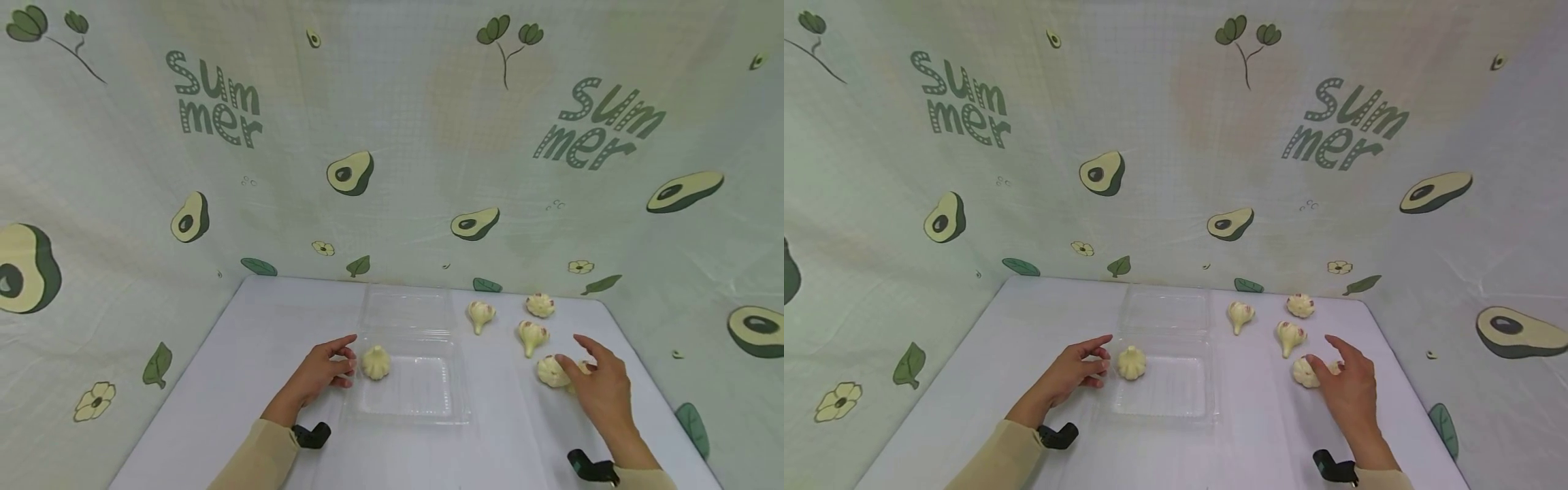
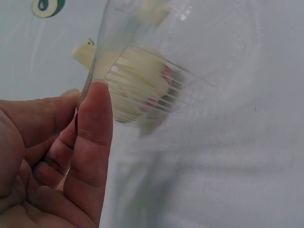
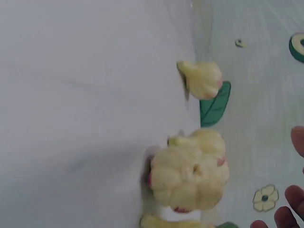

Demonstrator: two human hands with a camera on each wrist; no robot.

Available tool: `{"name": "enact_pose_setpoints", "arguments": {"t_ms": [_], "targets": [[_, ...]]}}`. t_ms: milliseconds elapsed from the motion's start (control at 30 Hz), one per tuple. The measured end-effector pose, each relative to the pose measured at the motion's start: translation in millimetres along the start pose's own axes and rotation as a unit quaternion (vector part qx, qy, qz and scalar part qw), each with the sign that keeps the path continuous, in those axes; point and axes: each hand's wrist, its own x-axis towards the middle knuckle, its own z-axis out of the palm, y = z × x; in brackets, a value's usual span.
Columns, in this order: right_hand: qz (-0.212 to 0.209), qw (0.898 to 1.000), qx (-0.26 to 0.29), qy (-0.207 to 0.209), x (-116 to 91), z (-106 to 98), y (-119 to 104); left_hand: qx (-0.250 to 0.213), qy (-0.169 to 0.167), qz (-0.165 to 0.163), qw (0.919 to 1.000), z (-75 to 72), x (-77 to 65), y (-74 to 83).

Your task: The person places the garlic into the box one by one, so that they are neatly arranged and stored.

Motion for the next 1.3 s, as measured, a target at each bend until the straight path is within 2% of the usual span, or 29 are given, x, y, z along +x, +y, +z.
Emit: {"name": "enact_pose_setpoints", "arguments": {"t_ms": [200,267,333,433,567,667,733,833,933,1100,1300], "targets": [[-0.062,0.997,-0.021,-0.048,7,-11,40,0.002,0.001,-0.001,1.0000,0.1,0.6,0.2],[-0.066,0.995,-0.027,-0.066,9,-12,51,0.002,0.001,-0.003,1.0000,0.2,0.4,0.4],[-0.050,0.994,-0.030,-0.091,12,-13,59,0.004,0.002,-0.004,1.0000,0.3,0.0,0.9],[0.001,0.989,-0.016,-0.144,18,-16,68,0.007,0.005,-0.006,0.9999,0.6,-0.7,1.6],[0.066,0.975,0.021,-0.211,24,-19,77,0.009,0.008,-0.008,0.9999,1.1,-1.1,2.1],[0.067,0.967,0.030,-0.242,26,-17,83,0.009,0.009,-0.009,0.9999,1.4,-1.0,2.0],[0.044,0.966,0.028,-0.255,26,-14,88,0.007,0.008,-0.009,0.9999,1.6,-0.6,1.7],[0.004,0.967,0.014,-0.256,25,-10,94,0.005,0.004,-0.008,1.0000,1.7,-0.2,0.9],[-0.018,0.969,-0.001,-0.247,25,-6,97,0.003,0.002,-0.007,1.0000,1.5,-0.1,0.0],[-0.018,0.975,-0.006,-0.223,26,0,97,-0.001,-0.001,-0.006,1.0000,0.9,-0.5,-0.2],[0.001,0.984,-0.002,-0.178,23,3,99,-0.001,0.002,-0.008,1.0000,0.8,0.0,0.4]]}}
